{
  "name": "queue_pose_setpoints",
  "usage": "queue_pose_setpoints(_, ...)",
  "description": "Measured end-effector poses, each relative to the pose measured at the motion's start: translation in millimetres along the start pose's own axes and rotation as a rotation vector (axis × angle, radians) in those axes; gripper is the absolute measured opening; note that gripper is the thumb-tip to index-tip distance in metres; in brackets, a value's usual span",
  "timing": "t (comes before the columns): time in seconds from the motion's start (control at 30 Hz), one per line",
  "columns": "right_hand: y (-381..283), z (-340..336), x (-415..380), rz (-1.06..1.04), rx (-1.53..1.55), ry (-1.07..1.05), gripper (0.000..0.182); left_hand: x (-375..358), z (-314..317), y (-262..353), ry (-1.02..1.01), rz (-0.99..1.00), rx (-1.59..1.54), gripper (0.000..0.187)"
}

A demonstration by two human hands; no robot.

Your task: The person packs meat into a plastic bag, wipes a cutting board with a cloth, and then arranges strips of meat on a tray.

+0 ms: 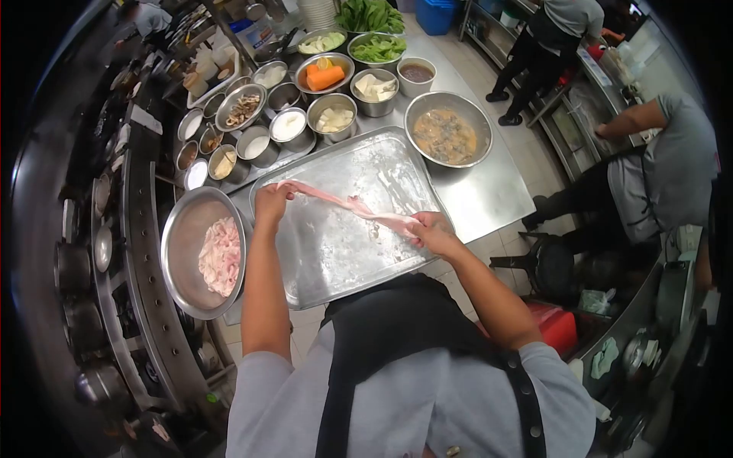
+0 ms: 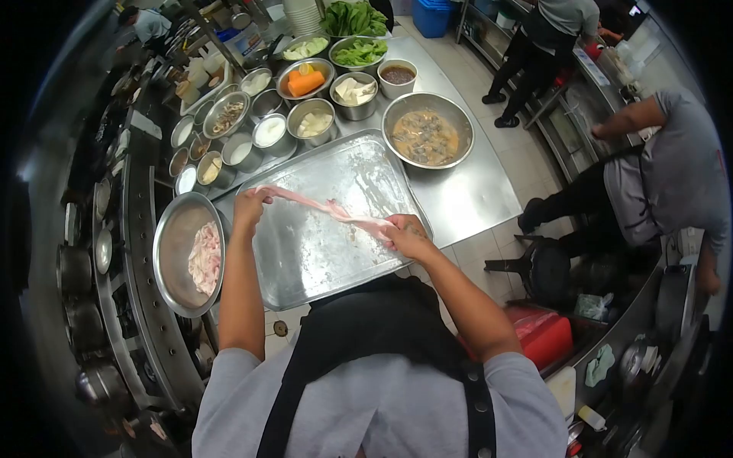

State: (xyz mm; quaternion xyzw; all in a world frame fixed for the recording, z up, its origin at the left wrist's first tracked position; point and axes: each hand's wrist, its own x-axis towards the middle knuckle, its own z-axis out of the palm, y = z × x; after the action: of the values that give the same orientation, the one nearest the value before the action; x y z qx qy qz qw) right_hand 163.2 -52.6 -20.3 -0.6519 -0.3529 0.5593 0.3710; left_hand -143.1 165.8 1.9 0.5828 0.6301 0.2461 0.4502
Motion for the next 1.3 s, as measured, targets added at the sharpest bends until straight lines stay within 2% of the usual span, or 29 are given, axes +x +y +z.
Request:
queue_pose_setpoints(0.03,6,-3,-2,0.012,0.007,0.007,0.029,4,-2,-7,-0.013,-0.004,0.006,0.021)
queue_pose_setpoints(0.1,-11,-9,-15,0.021,-0.093,0.019,0.031,5,-5,-13,-0.085,0.079,0.534,0.031)
queue_pose_setpoints(0.13,-21,-12,-21,0.029,-0.09,0.027,0.031,-1,-1,-11,-0.096,0.08,0.536,0.031)
queue_pose_setpoints(0.2,-44,-15,-32,-0.06,-0.125,-0.024,0.033,-40,8,26,-0.002,0.019,1.021,0.043)
queue_pose_setpoints(0.23,-53,-15,-35,-0.056,-0.122,-0.015,0.033,-50,11,32,-0.009,0.027,1.022,0.043)
queue_pose_setpoints(0.3,-72,-14,-40,-0.085,-0.155,-0.064,0.035,-65,17,43,0.132,0.517,0.982,0.055)
queue_pose_setpoints(0.37,-101,-11,-46,-0.115,-0.23,-0.102,0.035,-77,40,67,-0.286,0.663,0.297,0.06)
queue_pose_setpoints(0.43,-115,-10,-46,-0.147,-0.308,-0.139,0.035,-89,66,93,-0.774,0.686,-0.036,0.05)
queue_pose_setpoints(0.5,-122,-12,-44,-0.223,-0.428,-0.117,0.035,-89,92,91,-1.078,0.376,-0.288,0.044)
queue_pose_setpoints(0.53,-125,-14,-46,-0.224,-0.431,-0.104,0.035,-90,100,89,-1.067,0.359,-0.33,0.03)
queue_pose_setpoints(0.57,-128,-15,-48,-0.275,-0.371,-0.071,0.034,-87,103,88,-1.076,0.365,-0.331,0.03)
queue_pose_setpoints(0.63,-129,-19,-50,-0.326,-0.309,-0.031,0.033,-80,104,85,-1.017,0.245,-0.316,0.023)
queue_pose_setpoints(0.73,-132,-27,-53,-0.221,-0.197,0.033,0.028,-71,103,87,-1.062,0.199,-0.433,0.02)
queue_pose_setpoints(0.87,-112,-35,-51,-0.176,-0.103,0.034,0.028,-56,99,96,-1.092,0.2,-0.388,0.018)
queue_pose_setpoints(1.17,-39,-33,-29,-0.113,0.161,0.085,0.026,4,116,114,-1.224,0.226,0.012,0.017)
queue_pose_setpoints(1.23,-23,-26,-20,-0.045,0.207,0.131,0.026,23,129,120,-1.168,0.417,0.284,0.015)
queue_pose_setpoints(1.3,-11,-19,-10,-0.021,0.206,0.161,0.027,39,142,132,-1.164,0.413,0.334,0.012)
